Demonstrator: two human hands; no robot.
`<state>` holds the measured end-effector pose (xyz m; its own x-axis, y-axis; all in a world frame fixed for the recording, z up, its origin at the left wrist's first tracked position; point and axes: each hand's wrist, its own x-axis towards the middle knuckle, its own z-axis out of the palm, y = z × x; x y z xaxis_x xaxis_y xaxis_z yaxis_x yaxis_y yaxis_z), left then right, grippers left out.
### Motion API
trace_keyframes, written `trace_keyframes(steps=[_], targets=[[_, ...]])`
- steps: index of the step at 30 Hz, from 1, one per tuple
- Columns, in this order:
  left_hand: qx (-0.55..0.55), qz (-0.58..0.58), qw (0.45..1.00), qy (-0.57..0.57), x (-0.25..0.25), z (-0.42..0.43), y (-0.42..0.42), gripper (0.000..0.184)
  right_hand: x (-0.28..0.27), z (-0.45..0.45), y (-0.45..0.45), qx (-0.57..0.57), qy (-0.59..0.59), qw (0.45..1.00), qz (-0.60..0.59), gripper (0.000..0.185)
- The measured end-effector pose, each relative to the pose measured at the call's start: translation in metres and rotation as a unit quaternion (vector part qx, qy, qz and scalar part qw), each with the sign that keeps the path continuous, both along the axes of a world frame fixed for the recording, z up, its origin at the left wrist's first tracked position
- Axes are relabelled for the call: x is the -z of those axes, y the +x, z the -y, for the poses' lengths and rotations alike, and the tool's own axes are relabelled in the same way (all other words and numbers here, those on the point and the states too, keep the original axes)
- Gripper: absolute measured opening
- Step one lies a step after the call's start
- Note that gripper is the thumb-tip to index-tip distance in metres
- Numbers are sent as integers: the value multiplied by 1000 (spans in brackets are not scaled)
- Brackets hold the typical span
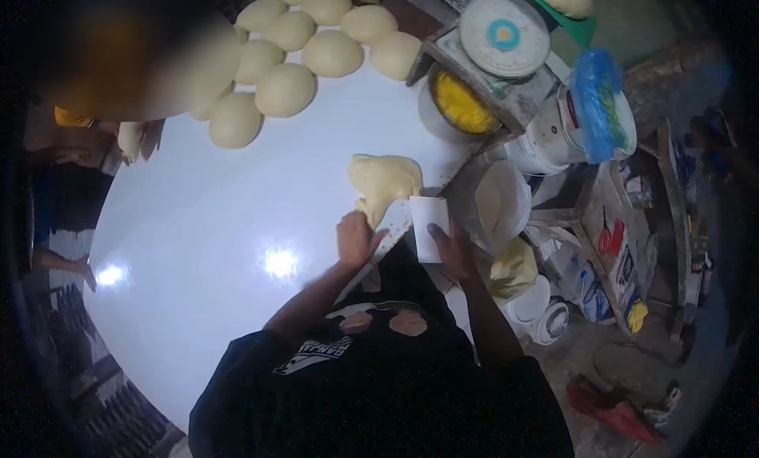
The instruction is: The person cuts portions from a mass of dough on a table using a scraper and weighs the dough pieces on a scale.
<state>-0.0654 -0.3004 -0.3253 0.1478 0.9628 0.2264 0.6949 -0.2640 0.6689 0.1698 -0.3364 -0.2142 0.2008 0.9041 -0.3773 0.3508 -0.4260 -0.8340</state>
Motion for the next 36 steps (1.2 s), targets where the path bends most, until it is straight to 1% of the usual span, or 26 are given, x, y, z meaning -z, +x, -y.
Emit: trace_keyframes(steps=[3, 4, 6, 7, 9, 12, 13, 15, 16, 17, 18, 19, 20, 22, 23, 24, 25, 26, 27, 28, 29, 31, 32, 34, 35, 36], targets=[[-10, 38, 997, -62, 32, -11, 6, 25, 10, -15, -12, -88, 64, 987, 122, 41], [-20, 37, 997, -64, 22, -8, -1, 25, 11, -22, -25, -98, 62, 986, 119, 41], [-49, 135, 977, -156, 1, 3, -29, 23, 18, -39, -64, -150, 122, 972, 137, 42], [-49, 115, 975, -184, 0, 6, -41, 26, 19, -48, -84, -156, 121, 972, 125, 42], [-76, 126, 972, -184, 17, 14, -49, 26, 20, -68, -112, -298, 60, 922, 239, 51], [-143, 191, 952, -194, 19, 15, -48, 28, 107, -82, -130, -270, 168, 918, 235, 59], [-180, 241, 931, -207, 14, 11, -49, 29, 119, -84, -135, -269, 174, 919, 230, 59], [-183, 274, 921, -209, -15, 4, -60, 29, 124, -99, -136, -191, 287, 909, 234, 54], [-178, 315, 908, -211, -28, -12, -64, 29, 115, -99, -129, -217, 158, 937, 224, 68], [-180, 319, 912, -183, -22, -28, -70, 28, 73, -103, -119, -224, 29, 960, 166, 84], [-178, 327, 915, -155, -14, -46, -73, 27, 89, -94, -107, -187, 66, 970, 142, 93], [-138, 333, 927, -101, -31, -72, -70, 26, 101, -89, -97, -165, 52, 977, 123, 92], [-102, 337, 935, -51, -57, -96, -61, 26, 126, -78, -84, -117, 159, 978, 64, 66], [-11, 337, 941, -27, -129, -162, -22, 25, 68, -66, -54, -160, 62, 983, -70, 67], [46, 334, 941, -17, -172, -193, -1, 25, 78, -64, -44, -145, 63, 984, -79, 61], [95, 329, 939, 39, -219, -223, 33, 20, 90, -62, -32, -133, 61, 985, -87, 56], [135, 316, 936, 74, -264, -252, 67, 23, 77, -58, -20, -104, 35, 976, -188, 55], [159, 293, 926, 174, -302, -282, 102, 26, 59, -57, -8, -79, 10, 956, -284, 54], [195, 327, 900, 210, -347, -299, 137, 28, 68, -60, 4, -82, 21, 956, -281, 52], [207, 294, 880, 311, -378, -323, 171, 31, 77, -63, 18, -86, 30, 957, -277, 49], [225, 274, 876, 328, -406, -338, 201, 30, 81, -65, 28, -86, 42, 960, -263, 49], [261, 282, 857, 343, -429, -370, 260, 33, 79, -70, 42, -59, 78, 985, -144, 47], [261, 292, 851, 349, -425, -386, 280, 33, 75, -78, 51, -57, 83, 986, -132, 47], [237, -8, 895, 378, -415, -399, 301, 41, 53, -79, 55, -51, 70, 990, -115, 48], [186, -84, 885, 419, -415, -397, 299, 48, 35, -79, 58, -71, 112, 989, -72, 46], [188, -84, 886, 416, -426, -382, 287, 48, 15, -81, 59, -69, 110, 989, -73, 46]])
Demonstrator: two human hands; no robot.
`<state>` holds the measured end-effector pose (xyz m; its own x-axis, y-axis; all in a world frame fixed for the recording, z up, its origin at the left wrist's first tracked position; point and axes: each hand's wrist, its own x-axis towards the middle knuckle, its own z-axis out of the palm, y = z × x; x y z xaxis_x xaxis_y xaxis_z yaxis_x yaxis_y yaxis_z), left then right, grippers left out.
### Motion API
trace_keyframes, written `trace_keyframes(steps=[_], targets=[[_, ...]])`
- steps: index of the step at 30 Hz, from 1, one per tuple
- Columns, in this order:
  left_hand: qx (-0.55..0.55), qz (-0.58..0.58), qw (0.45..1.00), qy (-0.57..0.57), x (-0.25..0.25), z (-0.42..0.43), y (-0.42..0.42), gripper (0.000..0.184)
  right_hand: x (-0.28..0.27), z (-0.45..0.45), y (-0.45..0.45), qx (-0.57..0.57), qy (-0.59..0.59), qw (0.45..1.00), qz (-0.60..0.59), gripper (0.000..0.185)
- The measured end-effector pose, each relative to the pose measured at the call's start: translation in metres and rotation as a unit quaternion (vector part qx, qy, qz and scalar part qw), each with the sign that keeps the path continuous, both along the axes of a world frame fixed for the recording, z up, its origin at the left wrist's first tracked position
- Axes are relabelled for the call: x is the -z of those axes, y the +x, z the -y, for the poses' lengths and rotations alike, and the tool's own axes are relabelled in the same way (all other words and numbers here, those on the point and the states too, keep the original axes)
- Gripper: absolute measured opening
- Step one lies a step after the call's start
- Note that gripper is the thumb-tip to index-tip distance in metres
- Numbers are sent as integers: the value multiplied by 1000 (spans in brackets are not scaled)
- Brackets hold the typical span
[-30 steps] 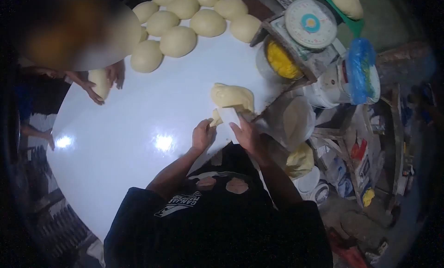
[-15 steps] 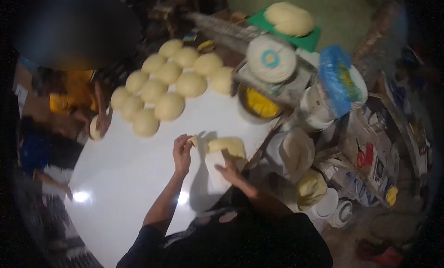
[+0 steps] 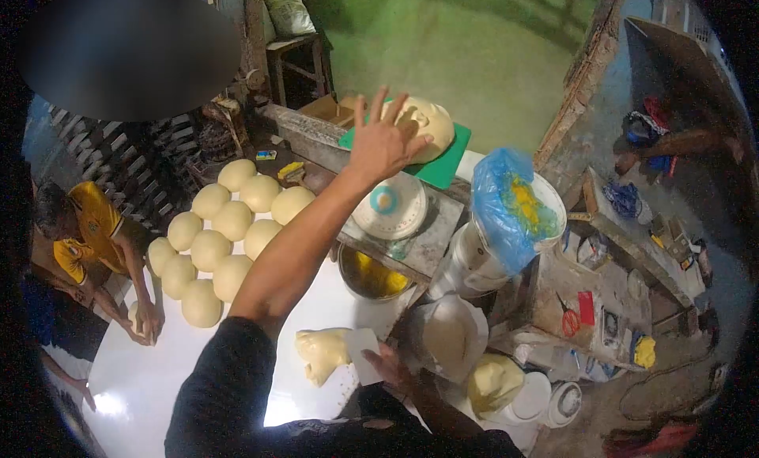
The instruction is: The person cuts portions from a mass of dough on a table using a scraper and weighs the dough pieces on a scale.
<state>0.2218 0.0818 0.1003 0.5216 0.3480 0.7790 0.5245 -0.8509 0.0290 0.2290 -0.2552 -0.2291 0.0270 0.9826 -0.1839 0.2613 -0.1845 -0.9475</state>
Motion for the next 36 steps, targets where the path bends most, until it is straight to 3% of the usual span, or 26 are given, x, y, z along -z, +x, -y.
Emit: trace_keyframes(steps=[2, 3, 4, 5, 6, 7, 8, 10, 11, 12, 13, 17, 20, 21, 25, 28, 30, 31, 32, 33, 34, 35, 36], targets=[[-17, 150, 988, 33, -2, 40, -37, 44, -18, 9, -7, 27, -116, 987, -106, 45], [32, 190, 981, 6, 14, 60, -67, 42, 0, 14, -16, 54, -25, 983, -175, 46], [77, 211, 971, -81, 48, 78, -98, 42, 2, 19, -17, 43, 8, 996, -80, 46], [119, 230, 951, -167, 94, 96, -130, 42, -15, 22, -23, 47, -35, 993, -100, 44], [69, 208, 957, -193, 145, 123, -166, 43, -30, 30, -30, 52, -78, 989, -119, 42], [4, 169, 945, -282, 212, 151, -208, 48, -19, 41, -35, 53, -81, 988, -122, 42], [-37, 110, 950, -289, 287, 181, -256, 55, -2, 50, -37, 48, -78, 990, -105, 42], [-196, -93, 888, -407, 423, 288, -362, 71, 31, 68, -44, 50, -76, 992, -85, 41], [-203, -172, 896, -355, 436, 348, -404, 74, 45, 77, -45, 26, -70, 994, -74, 41], [-173, -187, 882, -398, 420, 391, -430, 72, 51, 86, -49, 2, -66, 996, -63, 41], [-179, -151, 871, -432, 426, 419, -444, 69, 0, 92, -67, 5, -84, 996, -19, 41], [-212, -124, 863, -441, 436, 480, -467, 67, -3, 108, -100, -69, -42, 996, -35, 41], [-230, -124, 853, -452, 414, 473, -458, 66, 38, 108, -119, -82, -99, 990, -55, 40], [-225, -118, 855, -453, 410, 471, -456, 65, 0, 105, -134, -83, -68, 994, 1, 38], [-226, -120, 862, -437, 417, 471, -461, 65, 12, 105, -144, -82, -53, 995, 7, 39], [-194, -47, 904, -377, 416, 452, -450, 51, 9, 100, -132, -59, -10, 998, -15, 50], [-153, 46, 916, -369, 421, 425, -418, 39, 34, 105, -118, -38, -86, 940, 328, 54], [-127, 31, 904, -408, 429, 409, -397, 44, 37, 107, -105, -49, -139, 906, 396, 64], [-140, 87, 893, -418, 416, 396, -367, 45, 85, 113, -84, 63, -45, 948, 309, 61], [-145, 5, 848, -509, 419, 379, -346, 46, 59, 104, -82, 63, -89, 962, 252, 54], [-150, 50, 893, -422, 430, 368, -321, 47, 25, 94, -84, 67, -134, 969, 196, 47], [-161, 58, 883, -437, 443, 361, -301, 42, -12, 83, -86, 74, -179, 970, 144, 40], [-189, 81, 870, -449, 450, 355, -284, 33, -14, 80, -87, 99, -82, 987, 96, 39]])
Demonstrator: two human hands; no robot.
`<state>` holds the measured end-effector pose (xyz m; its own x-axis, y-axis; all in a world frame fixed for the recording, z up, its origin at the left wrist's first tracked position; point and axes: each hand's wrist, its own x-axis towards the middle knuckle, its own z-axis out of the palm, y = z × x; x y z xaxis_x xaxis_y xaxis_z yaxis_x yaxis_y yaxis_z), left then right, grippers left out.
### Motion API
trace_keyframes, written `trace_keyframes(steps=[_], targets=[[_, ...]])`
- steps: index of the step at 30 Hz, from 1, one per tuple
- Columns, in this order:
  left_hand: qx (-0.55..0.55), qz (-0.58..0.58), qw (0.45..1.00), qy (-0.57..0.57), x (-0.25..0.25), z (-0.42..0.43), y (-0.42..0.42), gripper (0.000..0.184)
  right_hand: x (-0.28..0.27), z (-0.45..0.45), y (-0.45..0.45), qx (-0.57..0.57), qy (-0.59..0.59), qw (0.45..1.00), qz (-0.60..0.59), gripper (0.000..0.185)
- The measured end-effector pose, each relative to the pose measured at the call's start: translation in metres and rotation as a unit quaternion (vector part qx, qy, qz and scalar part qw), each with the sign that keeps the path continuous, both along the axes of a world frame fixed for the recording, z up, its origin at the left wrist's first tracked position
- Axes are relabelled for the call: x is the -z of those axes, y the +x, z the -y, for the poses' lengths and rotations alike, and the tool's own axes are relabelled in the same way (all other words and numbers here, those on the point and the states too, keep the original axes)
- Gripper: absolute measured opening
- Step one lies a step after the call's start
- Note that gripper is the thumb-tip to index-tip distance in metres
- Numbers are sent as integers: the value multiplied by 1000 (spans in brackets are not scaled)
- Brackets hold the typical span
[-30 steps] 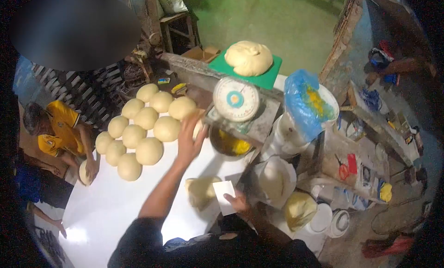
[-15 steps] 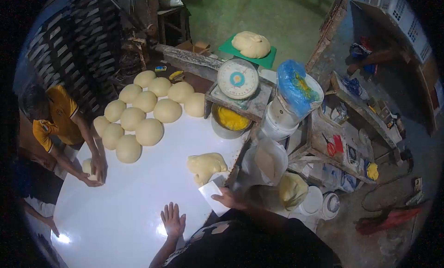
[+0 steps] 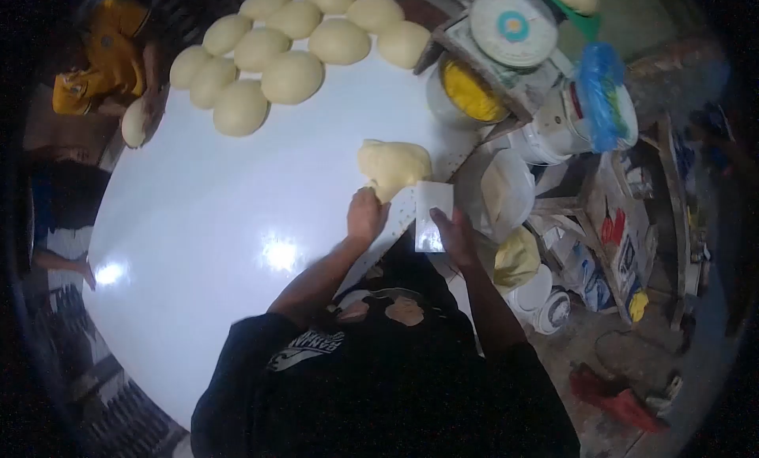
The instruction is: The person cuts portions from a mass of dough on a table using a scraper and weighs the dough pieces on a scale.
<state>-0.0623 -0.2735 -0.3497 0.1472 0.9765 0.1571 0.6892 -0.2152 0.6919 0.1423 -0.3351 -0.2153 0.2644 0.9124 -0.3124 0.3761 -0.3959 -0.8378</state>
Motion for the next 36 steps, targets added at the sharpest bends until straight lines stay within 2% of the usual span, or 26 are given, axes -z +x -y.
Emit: trace_keyframes(steps=[1, 2, 3, 4, 5, 7, 8, 9, 12, 13, 14, 15, 16, 17, 18, 20, 21, 24, 26, 28, 29, 30, 31, 32, 34, 36], targets=[[-28, 31, 999, -14, 2, -3, 9, 22, 8, -6, 2, -10, -9, 1000, -2, 39], [-39, 31, 999, -20, 4, -1, 8, 22, 18, -12, 2, -28, 0, 998, 49, 38], [-40, 87, 993, -70, -4, -1, -5, 19, 27, -19, -1, -45, 12, 994, 97, 38], [-41, 138, 982, -119, -7, 4, -21, 17, 25, -27, -15, -51, 6, 995, 88, 38], [-71, 161, 972, -158, -11, 12, -37, 27, 26, -34, -34, -88, 13, 992, 93, 35], [-90, 157, 963, -202, -22, 23, -59, 26, 31, -49, -70, -128, 15, 988, 84, 33], [-104, 167, 951, -238, -27, 31, -67, 26, 35, -56, -85, -221, 65, 956, 180, 27], [-114, 163, 950, -239, -22, 34, -68, 26, 39, -66, -97, -309, 123, 902, 275, 22], [-154, 185, 958, -157, -13, 32, -63, 25, 44, -85, -128, -317, 60, 886, 334, 15], [-185, 198, 948, -170, -21, 33, -63, 25, 87, -89, -129, -342, 7, 883, 321, 29], [-212, 212, 937, -179, -27, 30, -64, 25, 83, -89, -123, -336, 17, 884, 324, 29], [-206, 214, 941, -160, -29, 21, -69, 25, 77, -93, -115, -317, 61, 912, 254, 33], [-211, 294, 915, -176, -30, 18, -76, 25, 65, -92, -108, -297, 103, 932, 180, 38], [-212, 373, 882, -198, -28, 14, -82, 25, 55, -86, -98, -274, 209, 923, 171, 47], [-199, 373, 884, -199, -31, 9, -90, 25, 53, -72, -91, -263, 210, 925, 177, 47], [-160, 560, 769, -263, -49, -18, -101, 28, 62, -48, -73, -255, 8, 964, -69, 46], [-147, 549, 783, -254, -69, -38, -93, 29, 84, -36, -60, -268, -20, 962, -52, 47], [-92, 529, 829, -156, -159, -115, -36, 33, 143, -10, -23, -239, -15, 971, -2, 45], [-14, 512, 854, -90, -228, -174, 11, 36, 90, -13, -3, -201, -8, 978, -49, 45], [84, 506, 858, -7, -310, -224, 69, 35, 66, -16, 12, -120, -7, 960, -252, 45], [143, 514, 843, 71, -349, -247, 103, 30, 69, -20, 25, -130, -27, 965, -226, 45], [163, 424, 872, 180, -379, -278, 133, 27, 68, -31, 42, -138, -48, 969, -199, 46], [162, 379, 860, 301, -418, -296, 167, 25, 51, -46, 55, -138, -34, 972, -190, 46], [176, 364, 849, 341, -446, -311, 198, 27, 19, -53, 62, -127, -48, 977, -167, 48], [187, 354, 832, 385, -473, -343, 253, 29, 0, -72, 82, -114, -58, 982, -136, 50], [176, 88, 863, 465, -444, -391, 308, 56, 10, -81, 98, -79, 0, 981, -175, 65]])
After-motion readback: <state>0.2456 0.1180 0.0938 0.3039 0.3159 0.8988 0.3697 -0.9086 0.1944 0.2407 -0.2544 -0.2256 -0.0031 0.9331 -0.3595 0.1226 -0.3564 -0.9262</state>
